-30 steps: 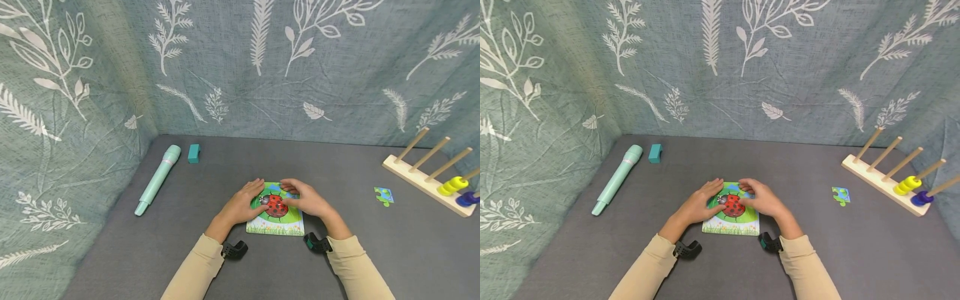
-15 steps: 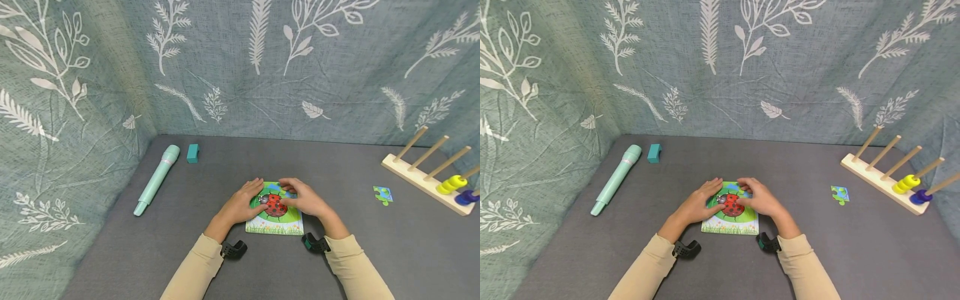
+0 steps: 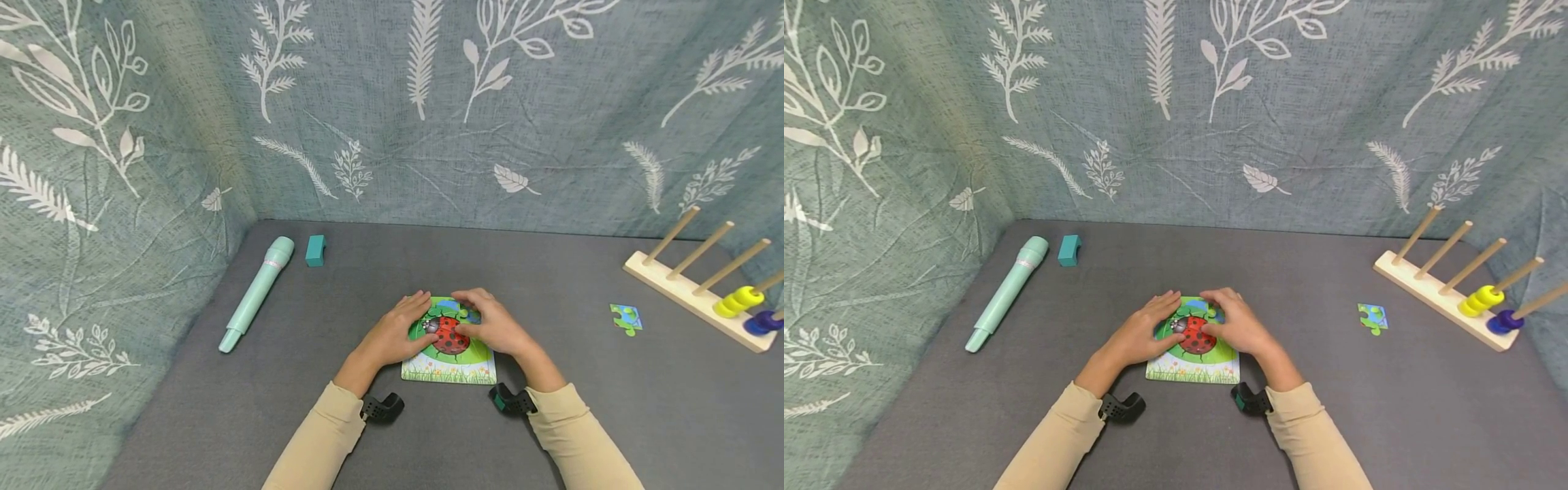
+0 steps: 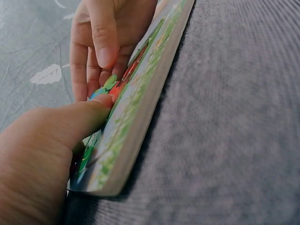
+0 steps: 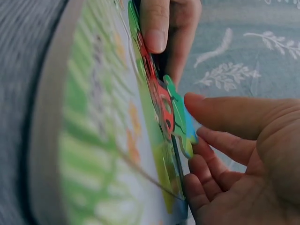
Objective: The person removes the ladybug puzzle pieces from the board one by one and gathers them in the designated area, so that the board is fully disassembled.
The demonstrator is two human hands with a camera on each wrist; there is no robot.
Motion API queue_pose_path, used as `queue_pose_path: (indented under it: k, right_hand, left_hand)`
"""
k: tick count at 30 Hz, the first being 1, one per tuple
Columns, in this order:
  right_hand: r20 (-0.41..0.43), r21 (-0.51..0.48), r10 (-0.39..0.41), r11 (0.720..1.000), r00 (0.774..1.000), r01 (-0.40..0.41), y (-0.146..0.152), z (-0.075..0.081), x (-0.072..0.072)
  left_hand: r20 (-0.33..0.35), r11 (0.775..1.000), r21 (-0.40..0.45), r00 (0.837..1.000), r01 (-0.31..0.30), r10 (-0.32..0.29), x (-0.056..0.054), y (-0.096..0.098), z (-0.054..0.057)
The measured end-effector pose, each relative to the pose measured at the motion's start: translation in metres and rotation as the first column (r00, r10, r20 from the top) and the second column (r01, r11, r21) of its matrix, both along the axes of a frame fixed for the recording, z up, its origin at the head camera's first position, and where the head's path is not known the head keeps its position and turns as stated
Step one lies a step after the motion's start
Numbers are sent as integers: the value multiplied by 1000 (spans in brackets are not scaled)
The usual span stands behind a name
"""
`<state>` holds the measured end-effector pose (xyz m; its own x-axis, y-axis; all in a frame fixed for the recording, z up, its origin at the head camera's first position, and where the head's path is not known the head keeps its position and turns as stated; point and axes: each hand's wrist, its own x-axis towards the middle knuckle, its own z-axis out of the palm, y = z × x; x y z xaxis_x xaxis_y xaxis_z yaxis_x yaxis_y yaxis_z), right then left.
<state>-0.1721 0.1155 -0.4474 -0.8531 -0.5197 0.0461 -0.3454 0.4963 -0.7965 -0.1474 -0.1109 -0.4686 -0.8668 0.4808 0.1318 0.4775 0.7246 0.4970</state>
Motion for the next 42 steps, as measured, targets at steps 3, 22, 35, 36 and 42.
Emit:
queue_pose_path:
  k: [3, 22, 35, 36, 42]
  right_hand:
    - [-15, 10, 0, 1000, 1000, 0, -2, -1, 0]
    - [-145, 82, -36, 995, 989, 49, -9, -7, 0]
    - [-102, 33, -74, 996, 992, 78, -7, -6, -1]
    - [-96, 28, -75, 997, 993, 78, -7, -6, -1]
    - [-68, -6, -81, 997, 994, 80, -2, -3, -6]
  left_hand:
    - [-10, 1000, 3, 1000, 6, -6, 0, 0, 0]
    - [-4, 1000, 10, 1000, 13, -13, -2, -3, 1]
    - [-4, 1000, -2, 1000, 16, -16, -4, -3, 1]
    - [-4, 1000, -3, 1000, 17, -17, -4, -3, 1]
    - [5, 1000, 9, 1000, 17, -17, -5, -3, 2]
